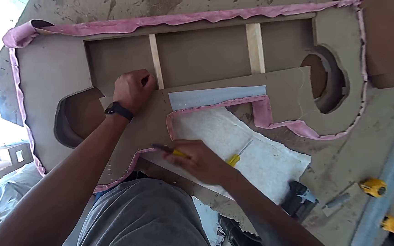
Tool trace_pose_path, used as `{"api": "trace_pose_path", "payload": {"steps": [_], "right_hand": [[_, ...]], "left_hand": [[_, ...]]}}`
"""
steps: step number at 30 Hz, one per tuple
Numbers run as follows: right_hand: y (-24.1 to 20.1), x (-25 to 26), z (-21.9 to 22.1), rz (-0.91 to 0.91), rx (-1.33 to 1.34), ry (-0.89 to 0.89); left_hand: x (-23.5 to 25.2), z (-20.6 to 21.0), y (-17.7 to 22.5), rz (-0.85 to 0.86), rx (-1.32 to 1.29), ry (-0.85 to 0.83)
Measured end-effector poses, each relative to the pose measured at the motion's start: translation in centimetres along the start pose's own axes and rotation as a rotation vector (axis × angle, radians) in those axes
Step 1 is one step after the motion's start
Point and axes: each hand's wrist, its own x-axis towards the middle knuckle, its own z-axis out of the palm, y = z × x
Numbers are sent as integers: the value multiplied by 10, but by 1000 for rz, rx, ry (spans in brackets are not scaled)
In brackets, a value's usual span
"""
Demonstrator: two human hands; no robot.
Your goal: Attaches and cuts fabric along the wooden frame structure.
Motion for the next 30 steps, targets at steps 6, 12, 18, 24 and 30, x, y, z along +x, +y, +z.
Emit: {"api": "trace_pose_path", "payload": {"steps": [6, 12, 18, 24, 30], "right_hand": [[59, -1, -25, 425, 721, 17], [71, 8, -18, 420, 881, 14], [73, 8, -16, 393, 975, 40], [64, 18, 28, 392, -82, 508], [71, -14, 3, 312, 429, 344]], "left_hand": [[1, 0, -2, -5, 10, 0], [4, 2, -2, 4, 11, 18], [5, 2, -1, 2, 7, 2], [6, 0, 3, -13, 53, -36], [2, 0, 1, -13, 63, -48]]}}
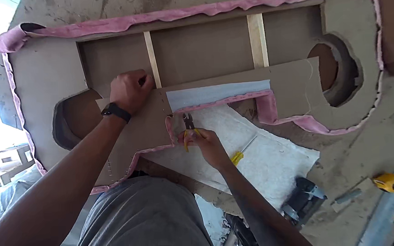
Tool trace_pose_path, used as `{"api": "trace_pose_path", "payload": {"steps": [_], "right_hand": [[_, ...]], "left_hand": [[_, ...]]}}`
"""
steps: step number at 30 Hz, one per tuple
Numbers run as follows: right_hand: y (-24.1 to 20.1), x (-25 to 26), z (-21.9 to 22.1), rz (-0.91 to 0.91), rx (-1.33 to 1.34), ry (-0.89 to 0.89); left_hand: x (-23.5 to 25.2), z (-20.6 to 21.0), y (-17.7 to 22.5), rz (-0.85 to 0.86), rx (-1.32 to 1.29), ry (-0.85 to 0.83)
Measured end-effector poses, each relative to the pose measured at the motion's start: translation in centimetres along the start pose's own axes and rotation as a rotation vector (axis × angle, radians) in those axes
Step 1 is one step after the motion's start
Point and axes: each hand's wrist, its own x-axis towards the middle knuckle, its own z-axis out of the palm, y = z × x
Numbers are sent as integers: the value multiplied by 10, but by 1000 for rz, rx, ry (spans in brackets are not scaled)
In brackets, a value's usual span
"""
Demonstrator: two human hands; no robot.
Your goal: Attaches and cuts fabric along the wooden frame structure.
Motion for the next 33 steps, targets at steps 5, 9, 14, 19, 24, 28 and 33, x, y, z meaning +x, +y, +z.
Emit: {"api": "trace_pose_path", "payload": {"steps": [5, 9, 14, 19, 24, 28, 33], "right_hand": [[-16, 11, -12, 195, 326, -158], [-28, 21, -12, 271, 326, -144], [9, 10, 26, -229, -548, 445], [29, -43, -10, -227, -596, 600], [53, -103, -34, 40, -655, 774], [15, -70, 1, 107, -506, 770], [10, -33, 8, 241, -622, 589]], "left_hand": [[2, 1, 2, 2, 10, 1], [3, 1, 1, 0, 0, 16], [1, 2, -1, 53, -80, 76], [-17, 1, -2, 419, -128, 143], [-82, 28, 23, 575, 4, 9], [-88, 35, 26, 571, -42, 15], [-91, 29, 17, 497, -236, 49]]}}
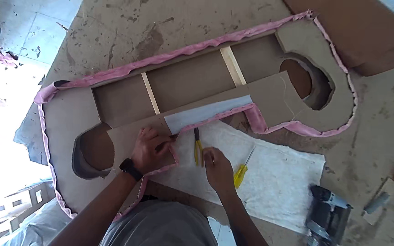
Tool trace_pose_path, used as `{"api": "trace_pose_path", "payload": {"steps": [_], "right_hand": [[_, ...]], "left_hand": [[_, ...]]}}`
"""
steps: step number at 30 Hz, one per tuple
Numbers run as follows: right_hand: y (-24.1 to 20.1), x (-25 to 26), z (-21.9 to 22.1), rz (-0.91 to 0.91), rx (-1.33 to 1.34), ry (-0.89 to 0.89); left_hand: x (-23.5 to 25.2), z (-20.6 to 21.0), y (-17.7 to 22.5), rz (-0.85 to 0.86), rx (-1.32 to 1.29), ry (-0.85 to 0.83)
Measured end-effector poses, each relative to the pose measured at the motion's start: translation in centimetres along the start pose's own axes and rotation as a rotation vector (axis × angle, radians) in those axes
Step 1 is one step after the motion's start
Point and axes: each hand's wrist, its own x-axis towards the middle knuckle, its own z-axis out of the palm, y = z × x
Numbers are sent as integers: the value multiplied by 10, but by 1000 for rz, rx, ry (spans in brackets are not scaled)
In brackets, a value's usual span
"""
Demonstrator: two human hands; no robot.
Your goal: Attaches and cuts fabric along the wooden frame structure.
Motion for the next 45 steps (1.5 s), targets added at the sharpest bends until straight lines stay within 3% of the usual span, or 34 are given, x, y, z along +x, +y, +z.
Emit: {"api": "trace_pose_path", "payload": {"steps": [2, 4, 6, 10, 13, 18, 25, 32, 34, 40, 43, 45], "right_hand": [[-3, 2, -12, -11, -108, -138], [-22, 3, -19, -13, 47, -172], [-57, 15, -12, 6, 240, -258], [-86, 49, 28, 40, 297, -415], [-80, 55, 31, 55, 387, -436], [-99, 50, 18, 36, 229, -343], [-109, 44, 27, 105, 475, -320], [-123, 35, 33, 212, 686, -238], [-126, 34, 29, 218, 640, -253], [-110, 54, 24, 37, 364, -368], [-94, 54, 9, -102, 594, -467], [-74, 48, -16, -157, 707, -388]], "left_hand": [[-1, 1, -2, -31, -5, 50], [-2, 4, 1, -36, 68, 52], [5, 2, 9, -90, 183, -54], [33, 4, 18, -222, 349, -265], [43, 6, 18, -268, 359, -291], [47, 4, 18, -249, 355, -360], [44, 17, 14, -277, 373, -260], [29, 19, 4, -185, 186, -15], [25, 19, 4, -163, 144, 42], [25, 19, 7, -107, 137, 36], [23, 20, 8, -99, 110, 50], [24, 18, 8, -85, 95, 48]]}}
